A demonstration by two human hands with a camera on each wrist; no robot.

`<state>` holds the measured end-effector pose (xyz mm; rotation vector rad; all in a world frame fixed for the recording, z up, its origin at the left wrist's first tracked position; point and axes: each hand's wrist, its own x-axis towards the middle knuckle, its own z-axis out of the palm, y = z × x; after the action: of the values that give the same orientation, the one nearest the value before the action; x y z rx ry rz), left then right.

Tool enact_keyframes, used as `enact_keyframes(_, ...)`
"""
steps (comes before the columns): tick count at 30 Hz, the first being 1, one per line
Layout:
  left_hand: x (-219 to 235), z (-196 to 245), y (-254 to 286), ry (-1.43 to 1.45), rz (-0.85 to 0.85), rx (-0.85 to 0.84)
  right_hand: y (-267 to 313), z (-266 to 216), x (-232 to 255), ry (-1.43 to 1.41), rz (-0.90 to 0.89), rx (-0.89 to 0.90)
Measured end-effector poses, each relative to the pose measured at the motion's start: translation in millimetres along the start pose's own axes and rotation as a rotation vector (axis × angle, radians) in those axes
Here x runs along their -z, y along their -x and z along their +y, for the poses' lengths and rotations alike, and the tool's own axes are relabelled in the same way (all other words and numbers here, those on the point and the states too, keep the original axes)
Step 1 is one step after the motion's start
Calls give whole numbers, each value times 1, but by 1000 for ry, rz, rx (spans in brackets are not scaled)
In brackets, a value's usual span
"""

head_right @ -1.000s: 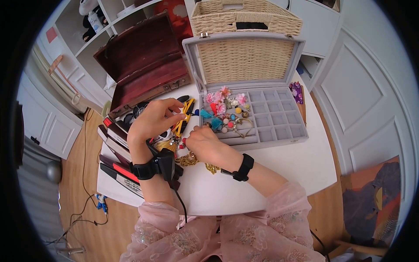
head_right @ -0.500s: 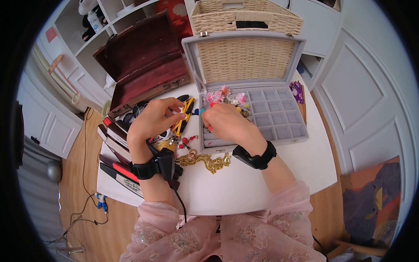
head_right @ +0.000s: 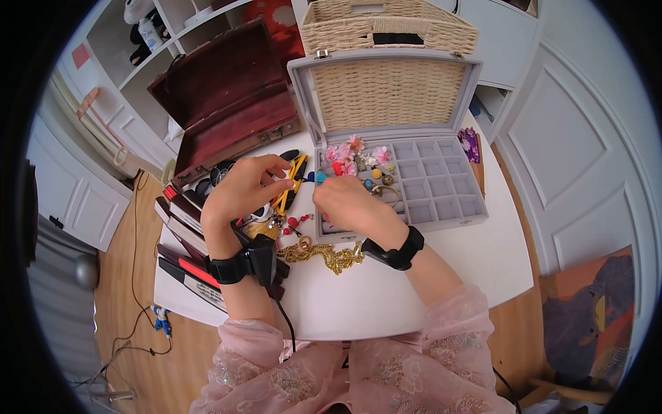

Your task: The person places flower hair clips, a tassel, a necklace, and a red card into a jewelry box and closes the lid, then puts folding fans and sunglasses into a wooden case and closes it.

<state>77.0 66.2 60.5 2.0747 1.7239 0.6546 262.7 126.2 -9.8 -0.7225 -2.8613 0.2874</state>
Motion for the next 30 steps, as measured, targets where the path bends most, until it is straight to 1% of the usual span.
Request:
enact_keyframes(6, 0, -3, 1, 10, 18, 8, -1, -9, 11, 36, -16, -48)
enact_keyframes(10, 1, -4, 1, -10, 17, 8, -9, -21, -1, 58, 11, -6)
enact_keyframes(12, 2, -5, 2, 13, 18, 32, -11, -27, -11, 31, 81, 127)
enact_keyframes(13, 3, -6, 3, 13, 17, 32, -10, -29, -16, 30, 82, 126)
enact_keyframes(15, 5, -8, 4, 26, 39, 53, -9, -34, -25, -99, 165, 222)
enact_keyframes(18, 6, -14, 5, 44, 52, 40, -10, -35, -38, -79, 158, 227)
enact_keyframes(22, 6, -14, 5, 50, 62, 25, -9, -35, -38, -101, 162, 228)
enact_keyframes(24, 6, -12, 5, 38, 54, 26, -9, -35, -34, -24, 72, 182)
enact_keyframes(30, 5, -12, 5, 36, 59, 34, -10, -35, -37, -83, 112, 203)
